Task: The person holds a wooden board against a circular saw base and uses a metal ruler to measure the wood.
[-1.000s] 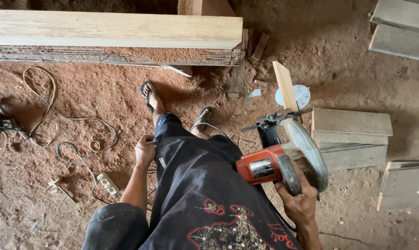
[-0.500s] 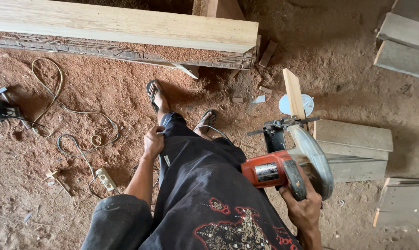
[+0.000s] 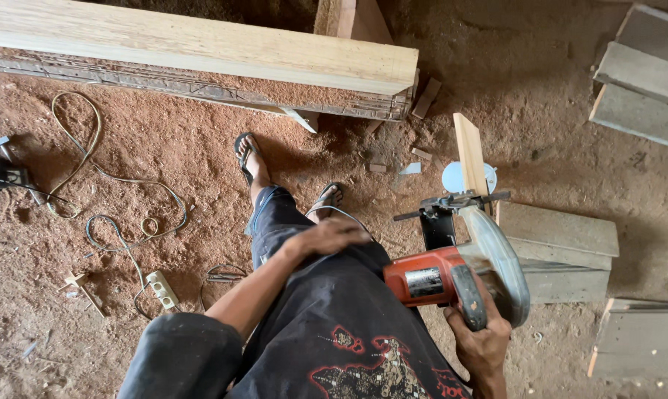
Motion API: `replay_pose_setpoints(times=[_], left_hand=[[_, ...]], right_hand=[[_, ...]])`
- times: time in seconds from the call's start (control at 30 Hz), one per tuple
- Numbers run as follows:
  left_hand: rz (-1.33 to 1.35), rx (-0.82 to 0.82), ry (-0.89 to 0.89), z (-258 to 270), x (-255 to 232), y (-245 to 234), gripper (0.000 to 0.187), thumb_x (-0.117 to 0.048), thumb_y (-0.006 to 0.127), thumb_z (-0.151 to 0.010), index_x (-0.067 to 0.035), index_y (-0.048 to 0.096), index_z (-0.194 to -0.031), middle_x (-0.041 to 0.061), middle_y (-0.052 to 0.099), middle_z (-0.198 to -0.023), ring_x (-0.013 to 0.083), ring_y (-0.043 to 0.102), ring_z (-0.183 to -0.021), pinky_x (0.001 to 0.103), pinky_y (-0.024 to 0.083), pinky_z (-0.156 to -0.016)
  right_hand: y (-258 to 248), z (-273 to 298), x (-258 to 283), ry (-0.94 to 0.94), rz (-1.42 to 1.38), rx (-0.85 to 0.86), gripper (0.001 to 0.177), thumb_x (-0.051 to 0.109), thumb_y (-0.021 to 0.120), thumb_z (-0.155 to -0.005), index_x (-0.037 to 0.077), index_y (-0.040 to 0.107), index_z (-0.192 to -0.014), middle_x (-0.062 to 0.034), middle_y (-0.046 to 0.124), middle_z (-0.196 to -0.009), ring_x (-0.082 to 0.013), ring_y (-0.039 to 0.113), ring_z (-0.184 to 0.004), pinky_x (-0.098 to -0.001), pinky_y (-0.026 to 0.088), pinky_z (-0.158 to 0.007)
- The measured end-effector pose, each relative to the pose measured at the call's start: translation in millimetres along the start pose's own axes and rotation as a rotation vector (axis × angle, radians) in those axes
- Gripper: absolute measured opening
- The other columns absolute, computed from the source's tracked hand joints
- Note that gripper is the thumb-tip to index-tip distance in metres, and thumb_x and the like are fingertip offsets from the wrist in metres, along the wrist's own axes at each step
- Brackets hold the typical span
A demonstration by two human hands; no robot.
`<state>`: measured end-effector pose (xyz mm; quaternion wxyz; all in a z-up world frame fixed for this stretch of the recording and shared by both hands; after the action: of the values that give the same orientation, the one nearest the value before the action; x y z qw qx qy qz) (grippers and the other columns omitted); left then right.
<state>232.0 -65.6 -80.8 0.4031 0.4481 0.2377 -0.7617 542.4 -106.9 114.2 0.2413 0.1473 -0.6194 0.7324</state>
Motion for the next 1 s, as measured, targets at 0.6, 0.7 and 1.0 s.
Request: replay_pose_setpoints(times=[0.6, 0.7, 1.0], left_hand=[[1.535, 1.216, -0.287, -89, 26, 94, 0.081, -0.032, 0.072, -0.112, 0.013, 0.031, -0.165, 0.048, 0.051, -0.149, 0.0597, 0.061, -0.132, 0.071, 0.051, -0.110], [1.211, 0.997, -0.382, -104, 33, 92, 0.083, -0.035, 0.084, -0.104, 0.012, 0.044, -0.160, 0.036, 0.063, -0.142, 0.0483, 0.069, -0.122, 0.058, 0.059, -0.105], [0.422, 0.032, -0.771, -348, 146, 123, 0.040, -0.053, 0.071, -0.096, -0.014, 0.072, -0.105, 0.002, 0.071, -0.082, 0.0152, 0.066, -0.068, 0.028, 0.052, -0.058]], right_hand=[[99, 25, -111, 0.289, -0.596, -0.121, 0.070, 0.006, 0.083, -0.078, -0.002, 0.070, -0.147, -0.0079, 0.071, -0.083, -0.0183, 0.062, -0.076, -0.0407, 0.055, -0.066], [136, 15, -136, 0.488, -0.971, -0.214, 0.024, 0.001, 0.081, -0.074, -0.007, 0.073, -0.095, -0.0123, 0.059, -0.066, -0.0257, 0.059, -0.056, -0.0442, 0.058, -0.051], [322, 16, -281, 0.748, -1.933, -0.660, 0.061, -0.001, 0.056, -0.098, -0.010, 0.039, -0.155, -0.0140, 0.054, -0.110, -0.0140, 0.056, -0.085, -0.0141, 0.049, -0.057]])
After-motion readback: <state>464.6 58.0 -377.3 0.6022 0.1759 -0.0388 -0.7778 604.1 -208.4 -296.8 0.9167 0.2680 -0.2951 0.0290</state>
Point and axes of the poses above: each hand's wrist, its own z-axis away from the middle knuckle, its own y-axis out of the palm, x = y × z, the point moved 1 cm from there along -z, towards the middle knuckle
